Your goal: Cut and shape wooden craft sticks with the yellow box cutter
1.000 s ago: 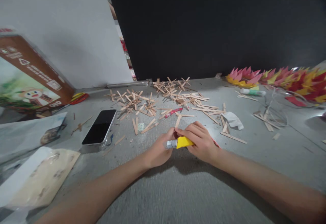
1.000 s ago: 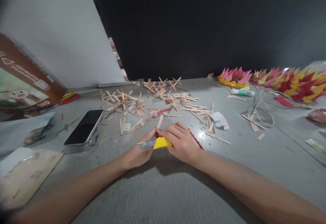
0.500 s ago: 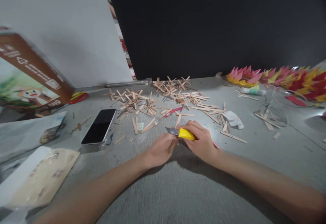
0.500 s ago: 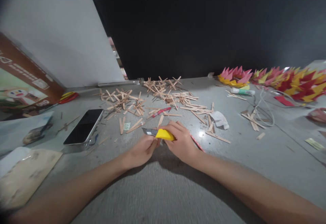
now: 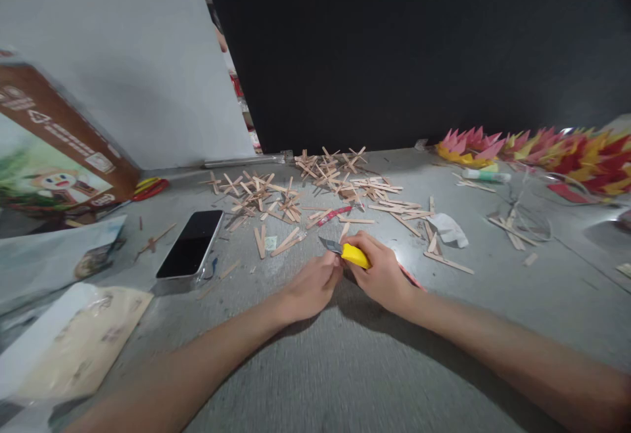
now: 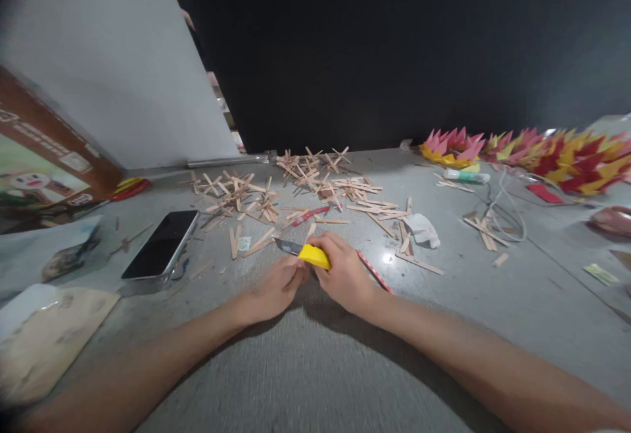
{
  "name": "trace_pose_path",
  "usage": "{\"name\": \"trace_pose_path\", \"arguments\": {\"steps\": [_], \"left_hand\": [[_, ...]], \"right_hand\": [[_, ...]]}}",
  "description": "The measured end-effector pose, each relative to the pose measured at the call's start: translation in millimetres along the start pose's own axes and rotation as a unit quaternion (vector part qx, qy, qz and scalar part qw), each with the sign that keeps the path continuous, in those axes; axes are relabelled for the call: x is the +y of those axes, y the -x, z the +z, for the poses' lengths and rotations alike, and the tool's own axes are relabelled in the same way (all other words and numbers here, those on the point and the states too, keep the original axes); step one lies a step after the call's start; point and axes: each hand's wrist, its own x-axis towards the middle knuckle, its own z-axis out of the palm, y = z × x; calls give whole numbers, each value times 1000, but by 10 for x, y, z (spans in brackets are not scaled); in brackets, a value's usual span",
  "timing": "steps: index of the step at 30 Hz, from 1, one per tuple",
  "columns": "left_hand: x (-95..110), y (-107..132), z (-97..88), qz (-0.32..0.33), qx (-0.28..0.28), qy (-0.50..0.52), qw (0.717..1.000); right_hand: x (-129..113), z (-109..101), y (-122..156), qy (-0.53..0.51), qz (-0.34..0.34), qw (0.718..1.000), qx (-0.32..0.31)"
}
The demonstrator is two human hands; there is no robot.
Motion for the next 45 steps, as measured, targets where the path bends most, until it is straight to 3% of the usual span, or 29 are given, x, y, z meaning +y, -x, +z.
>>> {"name": "trace_pose_path", "arguments": {"steps": [5,13,20,24,30,40,45], "left_hand": [[28,-3,-7,-2,-3,-30,1000],[59,-7,-25,22,-8,3,1000],[139,14,-34,17,32,56,998],[151,18,-35,64,43,113,991],[108,42,-22,65,57,109,990],[80,21,-12,42,50,-4,998],[69,21,4,74,40,-88,993]], "right_hand": [[15,15,3,17,2,1000,-6],[16,2,13,28,-40,999,-2],[11,-78,34,27,-126,991,40],[-9,-90,30,78,-188,979,27],[-48,-77,25,96,-214,972,34],[-93,-60,43,15,-133,990,46],[-78,-36,39,-21,-103,993,52]]}}
